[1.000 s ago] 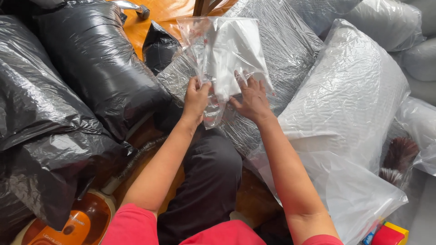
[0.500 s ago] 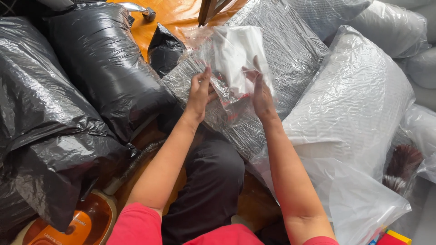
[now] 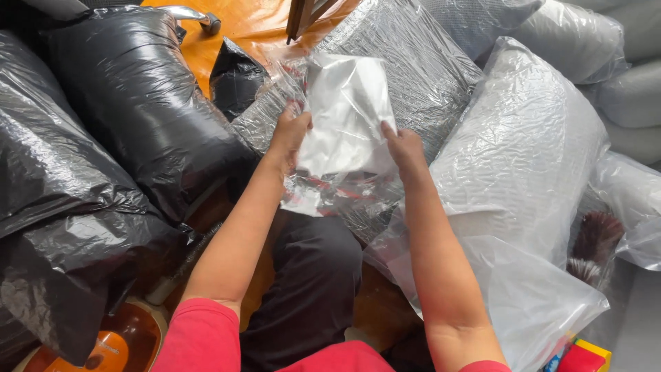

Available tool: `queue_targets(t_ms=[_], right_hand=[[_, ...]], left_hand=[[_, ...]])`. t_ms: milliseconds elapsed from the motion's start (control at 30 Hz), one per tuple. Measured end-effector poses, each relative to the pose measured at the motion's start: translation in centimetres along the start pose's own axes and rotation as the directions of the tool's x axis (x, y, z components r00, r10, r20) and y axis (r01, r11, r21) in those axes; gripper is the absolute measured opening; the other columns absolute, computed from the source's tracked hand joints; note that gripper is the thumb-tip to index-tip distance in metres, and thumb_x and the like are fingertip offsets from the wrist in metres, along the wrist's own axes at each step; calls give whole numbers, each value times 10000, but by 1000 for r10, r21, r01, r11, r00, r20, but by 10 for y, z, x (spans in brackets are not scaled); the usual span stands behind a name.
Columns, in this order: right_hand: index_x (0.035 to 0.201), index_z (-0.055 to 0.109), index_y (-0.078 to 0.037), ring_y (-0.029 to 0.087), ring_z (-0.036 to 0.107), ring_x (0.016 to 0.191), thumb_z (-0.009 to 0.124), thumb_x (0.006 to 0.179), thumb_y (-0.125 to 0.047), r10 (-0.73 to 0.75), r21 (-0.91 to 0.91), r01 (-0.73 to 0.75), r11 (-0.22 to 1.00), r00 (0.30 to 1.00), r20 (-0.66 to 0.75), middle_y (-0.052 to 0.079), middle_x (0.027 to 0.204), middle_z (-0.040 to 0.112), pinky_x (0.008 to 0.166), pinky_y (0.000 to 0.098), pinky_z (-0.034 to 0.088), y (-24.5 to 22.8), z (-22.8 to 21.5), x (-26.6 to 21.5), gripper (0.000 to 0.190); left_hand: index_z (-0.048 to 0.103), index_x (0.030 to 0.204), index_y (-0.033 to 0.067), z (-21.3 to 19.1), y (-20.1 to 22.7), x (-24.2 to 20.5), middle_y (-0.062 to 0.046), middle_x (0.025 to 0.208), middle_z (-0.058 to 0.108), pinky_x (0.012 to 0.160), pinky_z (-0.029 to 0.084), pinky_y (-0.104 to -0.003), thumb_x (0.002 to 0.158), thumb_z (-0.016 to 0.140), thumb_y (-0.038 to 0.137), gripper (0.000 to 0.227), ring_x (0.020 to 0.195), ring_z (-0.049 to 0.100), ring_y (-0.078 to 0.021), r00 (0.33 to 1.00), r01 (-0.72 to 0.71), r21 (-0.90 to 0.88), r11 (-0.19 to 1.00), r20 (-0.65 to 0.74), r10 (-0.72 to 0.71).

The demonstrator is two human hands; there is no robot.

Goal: The person is stuffing a large white pillow into a clear plastic bag and then using a vacuum cleaner to remove air and compress the pillow.

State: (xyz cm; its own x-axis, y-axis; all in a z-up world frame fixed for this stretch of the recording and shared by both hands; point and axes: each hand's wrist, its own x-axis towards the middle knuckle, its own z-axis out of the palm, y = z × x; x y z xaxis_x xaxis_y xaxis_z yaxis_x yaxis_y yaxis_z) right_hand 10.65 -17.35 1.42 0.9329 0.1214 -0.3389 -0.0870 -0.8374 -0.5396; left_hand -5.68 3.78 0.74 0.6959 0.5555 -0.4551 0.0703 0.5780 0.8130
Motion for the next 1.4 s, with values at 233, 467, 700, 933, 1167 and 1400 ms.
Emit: queue_targets(t_ms=[233, 467, 700, 933, 1167, 1400], right_hand=[[1190, 702, -88, 237, 655, 1072, 583, 1059, -399, -293, 440, 394, 807, 914, -282, 173, 1101, 722, 898, 416, 540, -38, -49, -70, 358], [1576, 201, -53, 499, 569, 1283, 666, 844, -765, -167, -226, 162, 961, 986, -6, 327, 1431, 499, 1083, 607, 449, -28, -8, -58, 1122], [1522, 326, 48, 590, 522, 1281, 666, 955, -291, -371, -38, 372, 927, 901, -224, 381, 1337, 508, 1088, 622, 444, -27, 21, -50, 743], [1599, 87, 52, 503, 373, 1420, 547, 866, -715, -72, 49, 76, 996, 994, -81, 373, 1557, 267, 1143, 552, 356, -45, 26, -44, 1157], [1536, 343, 20, 502, 557, 1277, 711, 859, -611, -12, 235, 1, 972, 999, 45, 372, 1405, 512, 945, 555, 509, -9, 29, -39, 996], [1529, 357, -48, 347, 571, 1247, 819, 914, -249, -74, 907, 6, 421, 997, 27, 237, 1437, 502, 968, 403, 550, -46, 26, -42, 795]], left_hand=[[383, 1554, 37, -8, 31, 0, -242, 1578, 421, 1275, 209, -507, 940, 662, 401, 767, 1501, 351, -357, 952, -237, -103, 966, 174, 252], [292, 1584, -11, 5, 14, -7, -375, 1516, 358, 1124, 346, -665, 854, 776, 608, 1073, 1420, 372, -547, 809, -402, 903, 154, 271, 521], [549, 1396, 32, 23, -11, 20, -191, 1269, 531, 853, 565, -456, 951, 666, 598, 729, 1171, 580, -344, 674, -379, 919, -107, 353, 648], [-65, 1626, 76, 31, 5, 25, -324, 1645, 61, 1287, 173, -672, 1006, 785, 647, 1197, 1551, 41, -533, 579, -356, 927, -120, 320, 750], [566, 1293, 29, -14, -12, 45, -147, 1171, 522, 898, 482, -543, 841, 724, 648, 782, 1136, 565, -354, 770, -167, 986, 1, 130, 624], [154, 1623, 148, 34, 28, 67, -291, 1481, 349, 1151, 474, -600, 948, 850, 251, 975, 1395, 476, -506, 709, -655, 557, 510, 220, 670]])
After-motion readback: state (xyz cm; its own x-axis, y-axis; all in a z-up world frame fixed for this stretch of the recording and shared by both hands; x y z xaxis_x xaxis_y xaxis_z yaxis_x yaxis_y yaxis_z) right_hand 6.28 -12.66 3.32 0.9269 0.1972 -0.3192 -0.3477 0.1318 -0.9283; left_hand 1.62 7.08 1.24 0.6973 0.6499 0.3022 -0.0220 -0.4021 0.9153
